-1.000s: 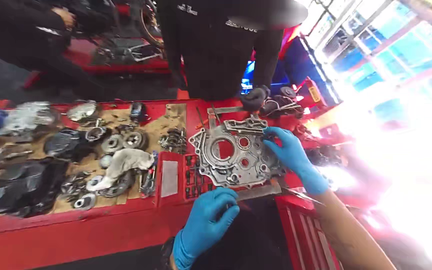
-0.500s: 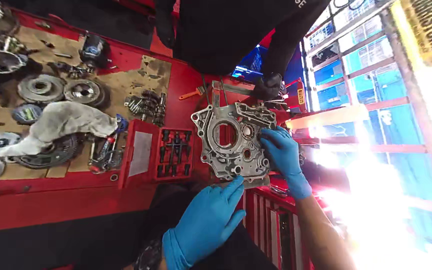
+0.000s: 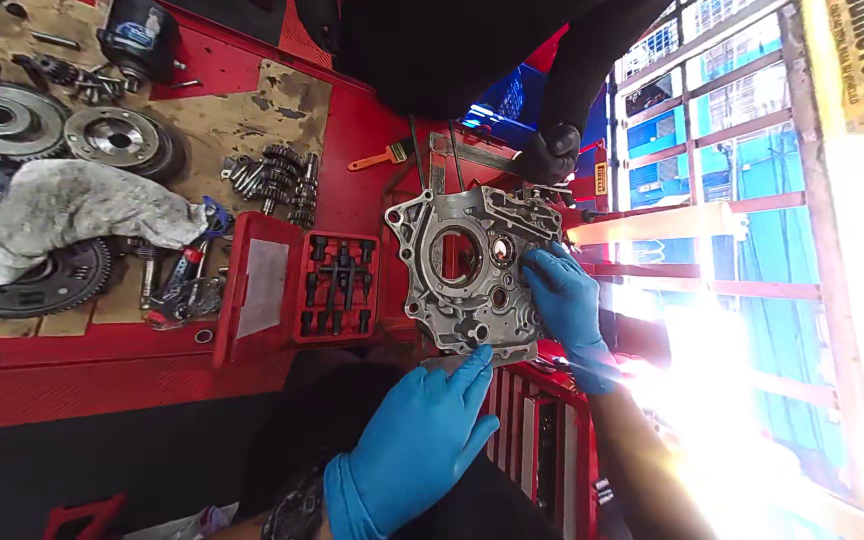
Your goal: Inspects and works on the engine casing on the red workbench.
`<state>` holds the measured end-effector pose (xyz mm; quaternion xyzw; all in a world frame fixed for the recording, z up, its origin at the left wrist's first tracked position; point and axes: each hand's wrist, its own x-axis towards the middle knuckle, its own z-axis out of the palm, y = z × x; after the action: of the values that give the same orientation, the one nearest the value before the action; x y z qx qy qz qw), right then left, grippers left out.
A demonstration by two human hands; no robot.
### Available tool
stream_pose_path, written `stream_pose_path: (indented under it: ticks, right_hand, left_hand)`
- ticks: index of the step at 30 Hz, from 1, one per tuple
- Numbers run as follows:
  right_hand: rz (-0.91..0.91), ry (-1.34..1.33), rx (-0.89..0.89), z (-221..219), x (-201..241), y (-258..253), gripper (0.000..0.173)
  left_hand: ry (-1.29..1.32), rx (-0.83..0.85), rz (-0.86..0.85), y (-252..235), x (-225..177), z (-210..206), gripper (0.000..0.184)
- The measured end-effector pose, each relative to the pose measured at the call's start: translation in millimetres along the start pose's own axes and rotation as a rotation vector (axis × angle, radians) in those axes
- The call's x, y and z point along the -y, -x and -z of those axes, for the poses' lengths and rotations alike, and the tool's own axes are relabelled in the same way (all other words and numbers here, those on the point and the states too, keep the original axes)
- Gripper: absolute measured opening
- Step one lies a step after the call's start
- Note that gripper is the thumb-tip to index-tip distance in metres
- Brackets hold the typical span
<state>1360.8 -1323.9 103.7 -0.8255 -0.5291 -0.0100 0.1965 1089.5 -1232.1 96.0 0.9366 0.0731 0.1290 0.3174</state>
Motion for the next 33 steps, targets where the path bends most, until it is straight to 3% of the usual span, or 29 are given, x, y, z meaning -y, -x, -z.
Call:
stream_pose_path:
  ticks: [4, 12, 18, 33]
  right_hand:
    - [-0.144, -0.180, 0.022, 4, -9, 0, 0.019]
    - [-0.164, -0.063, -0.074, 0, -2, 4, 0.019]
    - [-0.303, -0.222, -0.073, 0, -5, 2, 0.020]
    - [-0.097, -0.013, -0.093, -4, -2, 5, 0.026]
  left_hand:
    - [0.008, 0.014, 0.002, 1, 2, 1, 0.052]
    - [0.022, 0.024, -0.015, 2, 5, 1, 0.052]
    - [0.032, 0.030, -0.013, 1, 6, 0, 0.052]
    - [0.022, 0.029, 0.001, 1, 3, -1, 0.052]
